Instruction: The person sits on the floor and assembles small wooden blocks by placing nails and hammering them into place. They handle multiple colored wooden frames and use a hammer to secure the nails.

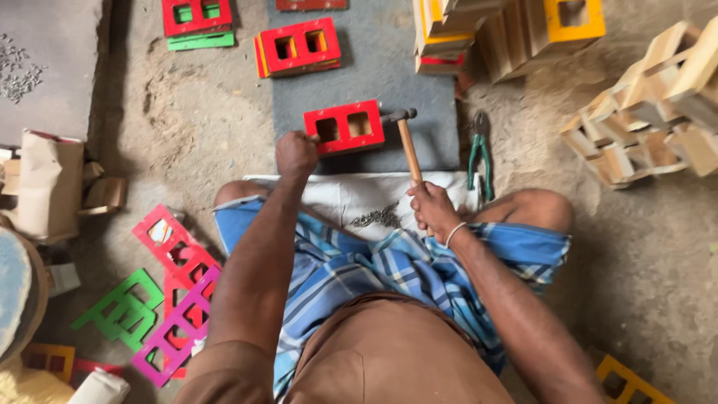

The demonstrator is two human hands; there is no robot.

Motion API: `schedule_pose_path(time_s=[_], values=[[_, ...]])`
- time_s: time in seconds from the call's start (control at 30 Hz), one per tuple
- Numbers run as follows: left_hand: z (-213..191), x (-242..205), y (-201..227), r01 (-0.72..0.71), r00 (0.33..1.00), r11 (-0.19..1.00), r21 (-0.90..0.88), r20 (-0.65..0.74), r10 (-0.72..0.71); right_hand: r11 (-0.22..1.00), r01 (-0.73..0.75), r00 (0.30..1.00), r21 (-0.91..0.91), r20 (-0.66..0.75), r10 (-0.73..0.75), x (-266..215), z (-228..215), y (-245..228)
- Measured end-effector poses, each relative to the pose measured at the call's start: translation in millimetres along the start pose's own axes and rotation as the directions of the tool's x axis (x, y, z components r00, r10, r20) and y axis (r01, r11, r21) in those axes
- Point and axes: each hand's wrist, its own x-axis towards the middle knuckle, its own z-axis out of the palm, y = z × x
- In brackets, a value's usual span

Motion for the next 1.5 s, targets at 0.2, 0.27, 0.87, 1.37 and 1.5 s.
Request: schedule_pose_path(time_s=[0.2,0.27,0.87,1.37,1.5], values=[[-4,7,-5,-0.042,0.998,0.999,-0.004,-0.036,0.042,0.999,0.036,0.998,0.031,-0.054,-0.034,-20,-12,0],[-1,5,-1,-0.06,0.996,0.998,-0.027,-0.071,0.058,1.0,0.02,0.997,-0.019,-0.074,-0.021,-30,-29,5],[-30,50,1,-0.746,0.654,0.645,0.165,0.358,0.666,0.992,-0.066,0.998,0.108,0.008,0.065,-23,-41,24],[181,-116,35,-0.736,0.628,0.67,-0.093,0.273,0.728,0.981,-0.036,0.997,0.189,0.079,0.022,-35,-49,19],[167,-111,43,-0.827,0.549,0.56,-0.053,0.133,0.825,0.973,-0.014,0.995,0.23,0.102,-0.01,-28,-47,19]])
